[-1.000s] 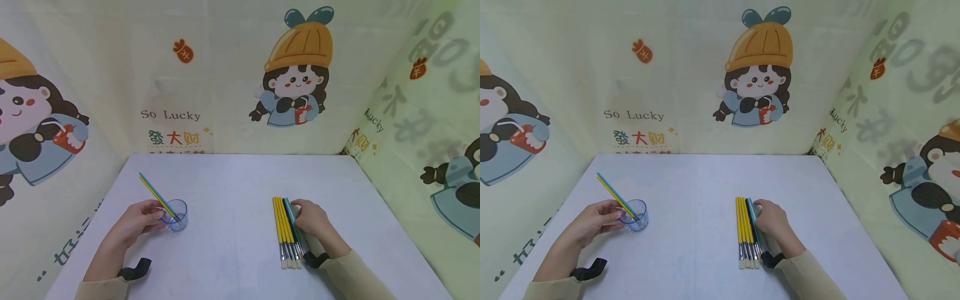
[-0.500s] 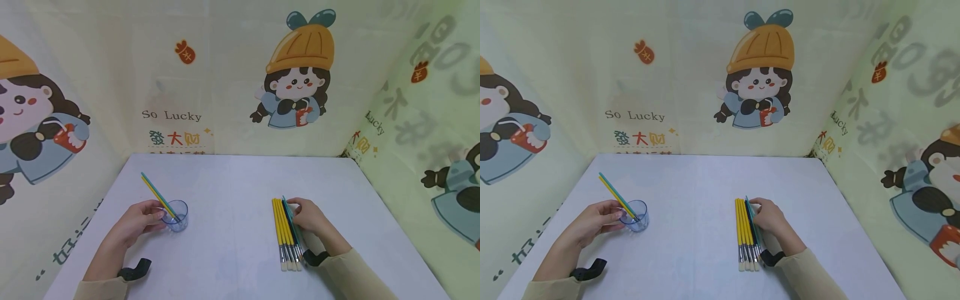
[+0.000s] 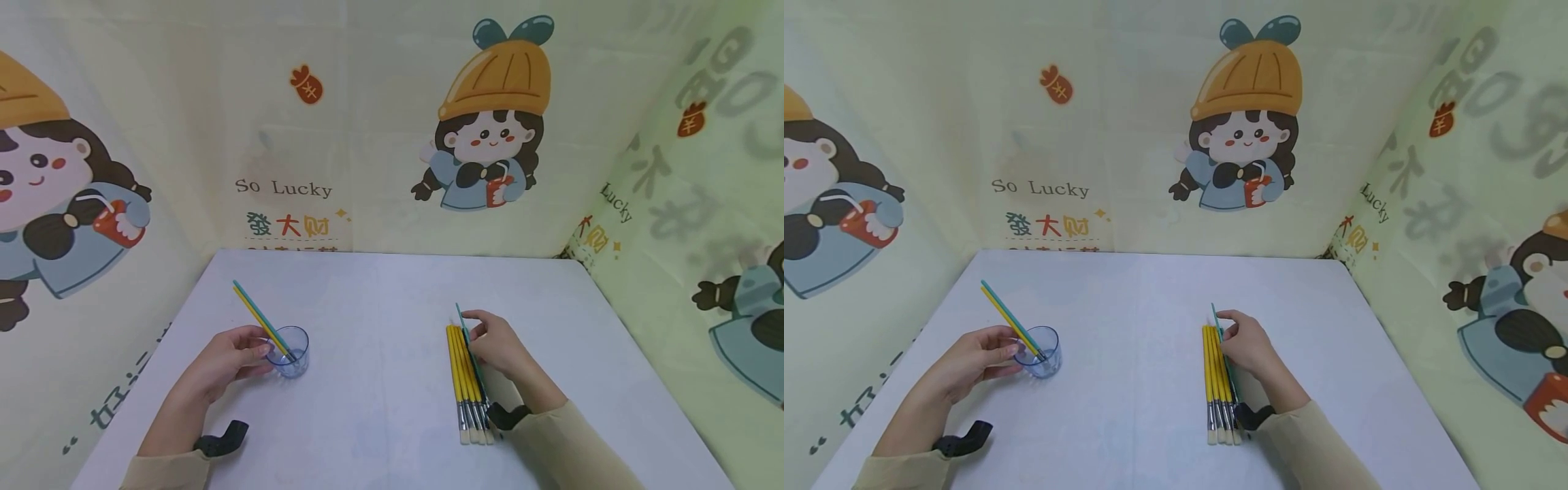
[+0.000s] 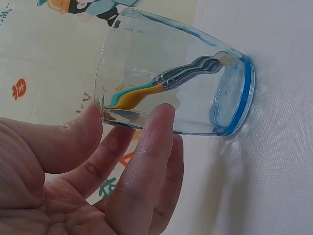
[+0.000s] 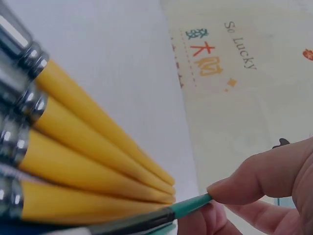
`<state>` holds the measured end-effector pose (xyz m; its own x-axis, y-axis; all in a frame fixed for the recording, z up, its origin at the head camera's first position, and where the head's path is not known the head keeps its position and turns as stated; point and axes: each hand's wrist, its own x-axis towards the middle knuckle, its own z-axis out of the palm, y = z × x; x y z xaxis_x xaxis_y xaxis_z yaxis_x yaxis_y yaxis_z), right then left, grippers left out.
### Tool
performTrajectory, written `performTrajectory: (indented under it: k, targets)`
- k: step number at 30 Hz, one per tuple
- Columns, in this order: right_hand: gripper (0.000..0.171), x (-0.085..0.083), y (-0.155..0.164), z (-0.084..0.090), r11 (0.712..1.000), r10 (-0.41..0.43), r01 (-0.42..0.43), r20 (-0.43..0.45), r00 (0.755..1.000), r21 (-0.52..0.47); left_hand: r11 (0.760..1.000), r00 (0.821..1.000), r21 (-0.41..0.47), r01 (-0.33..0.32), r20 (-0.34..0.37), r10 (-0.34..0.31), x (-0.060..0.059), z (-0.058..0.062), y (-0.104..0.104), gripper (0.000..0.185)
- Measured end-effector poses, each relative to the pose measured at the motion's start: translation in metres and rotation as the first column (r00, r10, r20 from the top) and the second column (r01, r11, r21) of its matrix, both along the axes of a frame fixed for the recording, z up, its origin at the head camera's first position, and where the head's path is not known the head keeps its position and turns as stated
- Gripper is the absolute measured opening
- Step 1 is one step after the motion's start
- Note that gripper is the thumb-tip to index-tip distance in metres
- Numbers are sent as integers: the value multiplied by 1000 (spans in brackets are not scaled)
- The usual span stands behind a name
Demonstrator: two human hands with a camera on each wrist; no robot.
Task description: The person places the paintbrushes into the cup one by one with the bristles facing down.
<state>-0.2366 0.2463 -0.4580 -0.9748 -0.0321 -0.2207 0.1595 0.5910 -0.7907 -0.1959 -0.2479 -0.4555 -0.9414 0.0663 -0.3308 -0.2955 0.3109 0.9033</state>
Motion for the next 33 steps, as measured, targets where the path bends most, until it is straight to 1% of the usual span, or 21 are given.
performTrajectory:
  k: [6,9,15,22,33]
  targets:
    - [66,-5,-8,0,998,-21,19,-40,999,-66,1000,1000,2,4,-1,-4,1,2,0,47]
    - [65,-8,-14,-1,993,-43,38,-46,998,-110,1000,1000,0,3,-2,-3,1,2,0,47]
    - [65,-13,-28,0,985,-62,53,-52,997,-165,1000,1000,-5,2,-5,-2,1,1,0,46]
    - [67,-22,-46,-2,958,-113,86,-83,990,-272,1000,1000,-6,0,4,0,0,0,-1,47]
    - [66,-28,-73,-3,937,-108,55,-137,985,-344,1000,1000,4,4,13,-4,0,-1,-3,48]
